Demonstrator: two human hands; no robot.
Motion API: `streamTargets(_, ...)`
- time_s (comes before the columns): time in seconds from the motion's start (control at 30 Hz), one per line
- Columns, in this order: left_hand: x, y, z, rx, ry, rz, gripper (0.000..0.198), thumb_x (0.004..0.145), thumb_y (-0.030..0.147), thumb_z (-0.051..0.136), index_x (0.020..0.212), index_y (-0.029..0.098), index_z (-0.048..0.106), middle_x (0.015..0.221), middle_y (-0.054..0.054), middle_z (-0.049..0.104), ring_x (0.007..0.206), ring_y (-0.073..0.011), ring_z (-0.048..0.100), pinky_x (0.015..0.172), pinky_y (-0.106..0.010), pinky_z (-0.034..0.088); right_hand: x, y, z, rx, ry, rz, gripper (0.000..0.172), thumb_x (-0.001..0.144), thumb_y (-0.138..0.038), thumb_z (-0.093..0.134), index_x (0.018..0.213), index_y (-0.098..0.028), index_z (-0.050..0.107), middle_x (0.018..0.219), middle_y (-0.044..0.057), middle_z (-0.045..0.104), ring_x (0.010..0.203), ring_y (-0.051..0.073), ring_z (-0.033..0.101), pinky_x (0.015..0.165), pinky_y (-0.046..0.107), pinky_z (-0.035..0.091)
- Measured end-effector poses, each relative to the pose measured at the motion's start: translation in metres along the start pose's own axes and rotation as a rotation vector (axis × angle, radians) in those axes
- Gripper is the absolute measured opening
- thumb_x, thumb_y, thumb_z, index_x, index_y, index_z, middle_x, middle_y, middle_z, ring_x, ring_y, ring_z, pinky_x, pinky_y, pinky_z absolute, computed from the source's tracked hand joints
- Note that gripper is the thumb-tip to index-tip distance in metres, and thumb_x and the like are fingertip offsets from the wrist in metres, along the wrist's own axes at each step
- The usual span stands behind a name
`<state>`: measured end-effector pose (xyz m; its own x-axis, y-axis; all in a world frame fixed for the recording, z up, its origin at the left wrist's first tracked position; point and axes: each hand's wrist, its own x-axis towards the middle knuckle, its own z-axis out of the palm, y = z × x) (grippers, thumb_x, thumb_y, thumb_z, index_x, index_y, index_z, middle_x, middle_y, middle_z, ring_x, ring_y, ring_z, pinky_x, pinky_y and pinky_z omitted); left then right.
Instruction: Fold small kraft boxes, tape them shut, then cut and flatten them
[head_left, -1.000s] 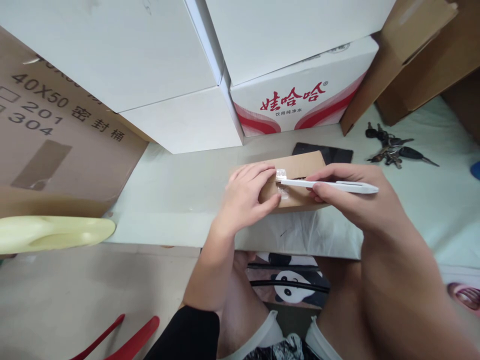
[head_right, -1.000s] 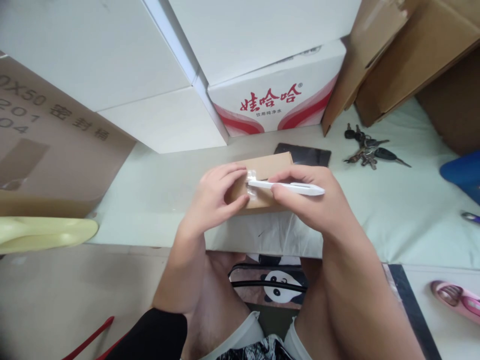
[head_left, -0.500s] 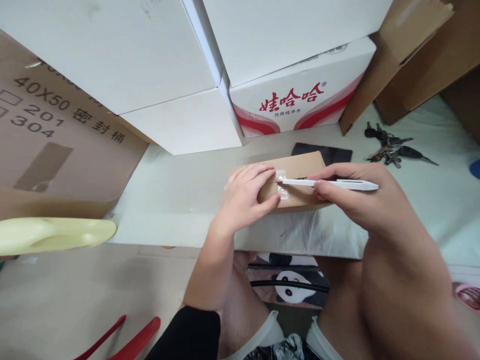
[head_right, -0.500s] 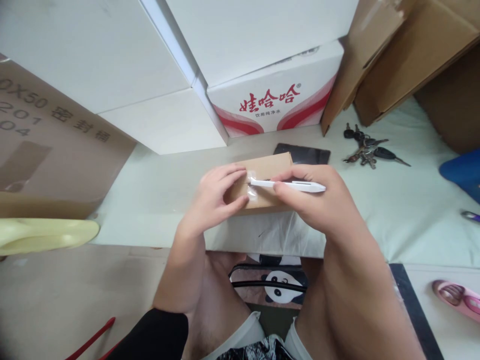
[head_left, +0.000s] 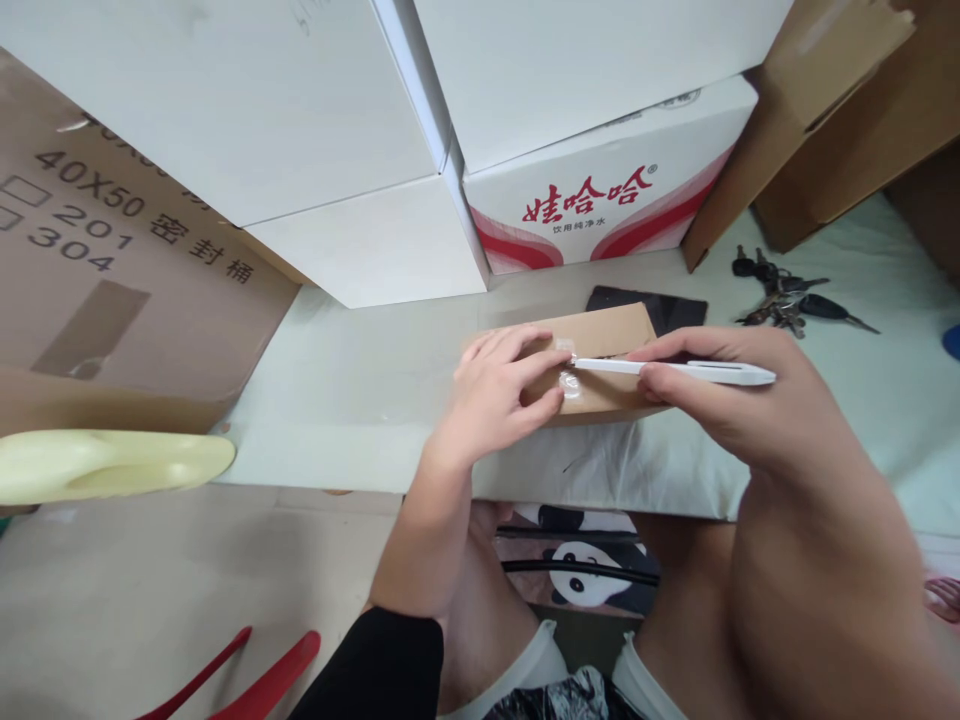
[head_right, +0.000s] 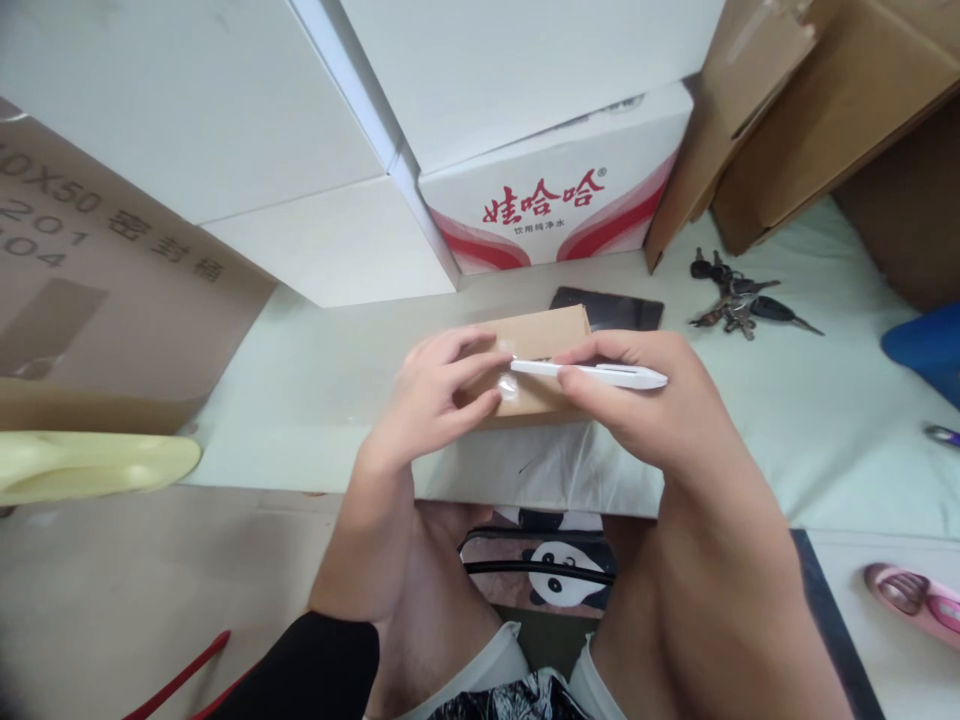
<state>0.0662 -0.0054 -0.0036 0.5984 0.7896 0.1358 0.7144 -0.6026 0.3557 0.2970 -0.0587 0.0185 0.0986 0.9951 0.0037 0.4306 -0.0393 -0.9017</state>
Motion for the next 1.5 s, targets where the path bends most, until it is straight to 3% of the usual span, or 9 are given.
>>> streamTargets(0.5, 0.000, -0.001, 0.001, -0.033, 0.033, 0.010, 0.038, 0.093, 0.038, 0.062, 0.130, 0.030, 0.070, 0.143, -0.006, 0.066, 0.135, -0.0287, 0.059, 0.117, -0.050, 0.041, 0.001, 0.010, -0.007, 0.068, 0.077, 0.060, 0.009, 0.072, -0.032, 0.071, 0.071, -0.024, 0.075, 0.062, 0.001, 0.067, 0.059, 0.018, 0.057, 0.056, 0.031, 0.040)
streamTargets(0.67, -0.003, -0.010, -0.001, -0.234, 0.233, 0.083, 0.031, 0.091, 0.033, 0.062, 0.120, 0.023, 0.069, 0.133, -0.010, 0.069, 0.128, -0.0261, 0.064, 0.113, -0.046, 0.049, 0.003, 0.017, -0.011, 0.680, 0.588, -0.175, 0.011, 0.058, -0.018, 0.057, 0.063, -0.026, 0.063, 0.068, 0.001, 0.064, 0.071, 0.022, 0.066, 0.071, 0.039, 0.054)
streamTargets(0.77, -0.007, -0.018, -0.005, -0.286, 0.401, 0.067, 0.024, 0.091, 0.027, 0.059, 0.112, 0.023, 0.067, 0.126, -0.009, 0.070, 0.124, -0.0258, 0.065, 0.113, -0.048, 0.050, 0.011, 0.028, -0.012, 0.563, 0.843, -0.139, 0.018, 0.058, -0.014, 0.057, 0.070, -0.028, 0.056, 0.059, -0.002, 0.053, 0.055, 0.018, 0.052, 0.057, 0.035, 0.044)
streamTargets(0.83, -0.008, -0.025, -0.007, -0.279, 0.454, -0.006, 0.023, 0.088, 0.023, 0.057, 0.108, 0.025, 0.067, 0.124, -0.008, 0.069, 0.122, -0.0263, 0.065, 0.113, -0.050, 0.050, 0.019, 0.044, -0.007, 0.179, 0.704, 0.095, 0.013, 0.066, -0.020, 0.060, 0.077, -0.027, 0.058, 0.062, -0.001, 0.056, 0.056, 0.018, 0.049, 0.056, 0.034, 0.038)
streamTargets(0.9, -0.008, -0.035, -0.005, -0.311, 0.488, -0.073, 0.022, 0.084, 0.020, 0.055, 0.103, 0.025, 0.065, 0.123, -0.008, 0.068, 0.122, -0.0264, 0.064, 0.111, -0.050, 0.051, 0.027, 0.065, 0.001, -0.205, 0.388, 0.295, 0.012, 0.073, -0.030, 0.060, 0.084, -0.025, 0.062, 0.074, 0.005, 0.064, 0.068, 0.023, 0.057, 0.064, 0.037, 0.042)
streamTargets(1.07, -0.004, -0.062, 0.012, -0.544, 0.545, -0.203, 0.012, 0.080, 0.024, 0.053, 0.093, 0.025, 0.052, 0.117, -0.009, 0.065, 0.119, -0.0246, 0.064, 0.102, -0.044, 0.055, 0.038, 0.105, 0.019, -0.468, -0.018, 0.360, 0.024, 0.075, -0.030, 0.059, 0.091, -0.021, 0.073, 0.091, 0.016, 0.075, 0.089, 0.036, 0.069, 0.075, 0.043, 0.048)
streamTargets(1.2, 0.001, -0.071, 0.020, -0.702, 0.560, -0.346, 0.016, 0.078, 0.034, 0.056, 0.084, 0.024, 0.045, 0.118, -0.009, 0.066, 0.114, -0.0257, 0.065, 0.097, -0.044, 0.055, 0.035, 0.104, 0.020, -0.436, 0.069, 0.298, 0.039, 0.080, -0.034, 0.056, 0.110, -0.019, 0.075, 0.113, 0.019, 0.074, 0.109, 0.039, 0.068, 0.092, 0.051, 0.051)
streamTargets(1.33, 0.002, -0.072, 0.021, -0.769, 0.592, -0.374, 0.023, 0.075, 0.040, 0.060, 0.081, 0.024, 0.045, 0.120, -0.010, 0.065, 0.120, -0.0274, 0.064, 0.104, -0.046, 0.053, 0.030, 0.092, 0.019, 0.023, 0.348, 0.049, 0.033, 0.088, -0.041, 0.054, 0.106, -0.022, 0.073, 0.113, 0.011, 0.073, 0.106, 0.029, 0.069, 0.099, 0.049, 0.054)
streamTargets(1.5, -0.001, -0.080, 0.024, -0.714, 0.628, -0.323, 0.030, 0.082, 0.052, 0.053, 0.075, 0.023, 0.047, 0.120, -0.011, 0.063, 0.125, -0.0293, 0.062, 0.110, -0.051, 0.049, 0.025, 0.080, 0.027, 0.174, 0.335, -0.303, 0.041, 0.094, -0.053, 0.048, 0.097, -0.023, 0.075, 0.125, 0.014, 0.064, 0.126, 0.032, 0.060, 0.111, 0.054, 0.049)
